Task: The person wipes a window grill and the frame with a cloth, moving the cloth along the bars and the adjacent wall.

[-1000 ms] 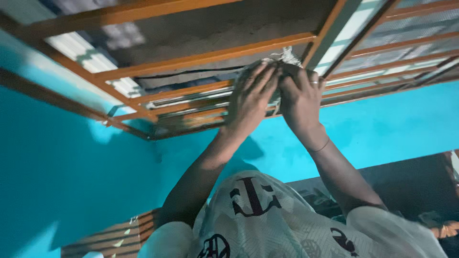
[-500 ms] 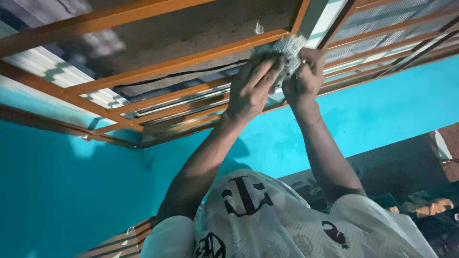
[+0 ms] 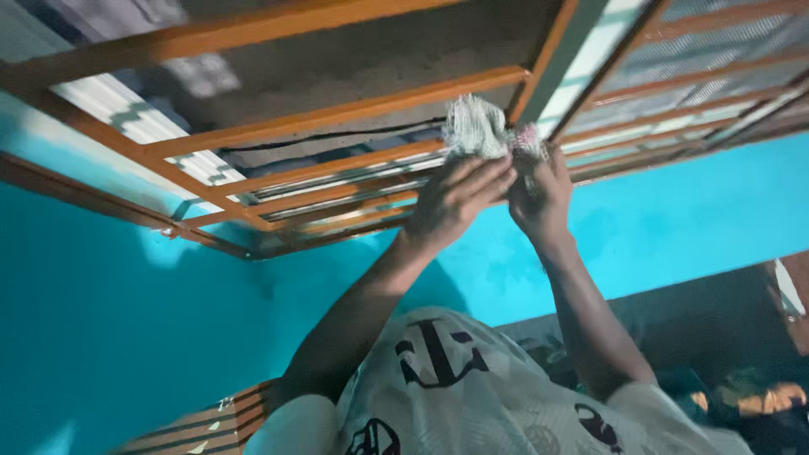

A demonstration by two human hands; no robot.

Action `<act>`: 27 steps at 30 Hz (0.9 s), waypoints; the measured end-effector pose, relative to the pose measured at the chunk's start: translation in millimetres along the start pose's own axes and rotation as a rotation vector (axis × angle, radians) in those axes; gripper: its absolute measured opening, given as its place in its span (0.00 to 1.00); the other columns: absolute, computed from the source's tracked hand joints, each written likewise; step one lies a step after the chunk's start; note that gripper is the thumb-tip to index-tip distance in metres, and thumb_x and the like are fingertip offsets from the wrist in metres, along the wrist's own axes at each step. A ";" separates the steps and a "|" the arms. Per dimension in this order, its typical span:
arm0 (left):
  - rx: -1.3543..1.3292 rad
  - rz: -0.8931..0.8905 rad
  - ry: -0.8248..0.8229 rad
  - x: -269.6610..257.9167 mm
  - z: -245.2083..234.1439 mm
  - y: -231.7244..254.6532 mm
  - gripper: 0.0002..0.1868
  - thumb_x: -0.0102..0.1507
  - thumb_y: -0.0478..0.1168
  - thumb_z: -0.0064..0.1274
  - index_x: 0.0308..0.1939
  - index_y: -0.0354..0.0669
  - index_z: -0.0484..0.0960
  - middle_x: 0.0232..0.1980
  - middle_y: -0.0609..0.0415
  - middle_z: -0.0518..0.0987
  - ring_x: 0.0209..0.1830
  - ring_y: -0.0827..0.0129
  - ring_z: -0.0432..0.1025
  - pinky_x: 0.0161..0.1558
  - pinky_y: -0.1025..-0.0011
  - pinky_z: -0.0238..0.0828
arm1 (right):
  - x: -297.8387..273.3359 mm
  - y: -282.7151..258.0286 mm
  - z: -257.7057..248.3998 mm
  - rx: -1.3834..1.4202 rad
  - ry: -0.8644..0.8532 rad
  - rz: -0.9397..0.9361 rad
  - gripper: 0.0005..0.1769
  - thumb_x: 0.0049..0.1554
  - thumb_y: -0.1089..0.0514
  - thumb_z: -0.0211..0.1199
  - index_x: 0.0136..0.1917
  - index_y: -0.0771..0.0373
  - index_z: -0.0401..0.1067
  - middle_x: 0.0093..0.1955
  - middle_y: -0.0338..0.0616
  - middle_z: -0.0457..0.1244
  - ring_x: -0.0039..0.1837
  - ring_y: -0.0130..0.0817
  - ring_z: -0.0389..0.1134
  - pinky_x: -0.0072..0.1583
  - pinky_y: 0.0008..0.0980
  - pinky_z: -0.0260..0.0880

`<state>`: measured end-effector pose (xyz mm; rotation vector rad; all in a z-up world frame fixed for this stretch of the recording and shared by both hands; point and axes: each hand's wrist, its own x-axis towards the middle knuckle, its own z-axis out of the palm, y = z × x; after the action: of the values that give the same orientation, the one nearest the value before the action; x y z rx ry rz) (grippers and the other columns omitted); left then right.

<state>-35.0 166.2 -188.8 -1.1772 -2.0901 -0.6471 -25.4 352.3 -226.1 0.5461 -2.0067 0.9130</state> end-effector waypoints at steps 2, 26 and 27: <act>-0.059 -0.025 -0.018 -13.2 6.1 6.3 0.20 0.64 0.33 0.59 0.60 0.36 0.81 0.65 0.47 0.77 0.64 0.60 0.72 0.66 0.62 0.70 | -15.9 -3.7 -1.8 0.009 -0.001 0.084 0.13 0.62 0.73 0.64 0.59 0.67 0.73 0.65 0.58 0.63 0.67 0.57 0.68 0.65 0.46 0.70; 0.635 -0.675 0.181 -236.5 -138.2 -50.3 0.19 0.64 0.25 0.54 0.59 0.38 0.81 0.70 0.50 0.76 0.73 0.53 0.70 0.73 0.56 0.68 | -0.4 -169.3 227.7 0.115 -0.534 -0.320 0.11 0.55 0.60 0.63 0.52 0.61 0.72 0.53 0.48 0.66 0.59 0.46 0.68 0.62 0.45 0.68; 0.631 -0.663 0.194 -242.7 -132.2 -54.1 0.20 0.63 0.24 0.53 0.59 0.37 0.81 0.71 0.49 0.76 0.73 0.53 0.70 0.73 0.56 0.68 | 0.5 -163.1 227.9 0.143 -0.552 -0.341 0.13 0.55 0.60 0.63 0.54 0.62 0.73 0.54 0.49 0.66 0.59 0.47 0.69 0.61 0.45 0.68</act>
<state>51.0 -84.5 -284.1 -0.0613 -2.2525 -0.3081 -36.3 73.1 -246.7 1.2909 -2.2302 0.7475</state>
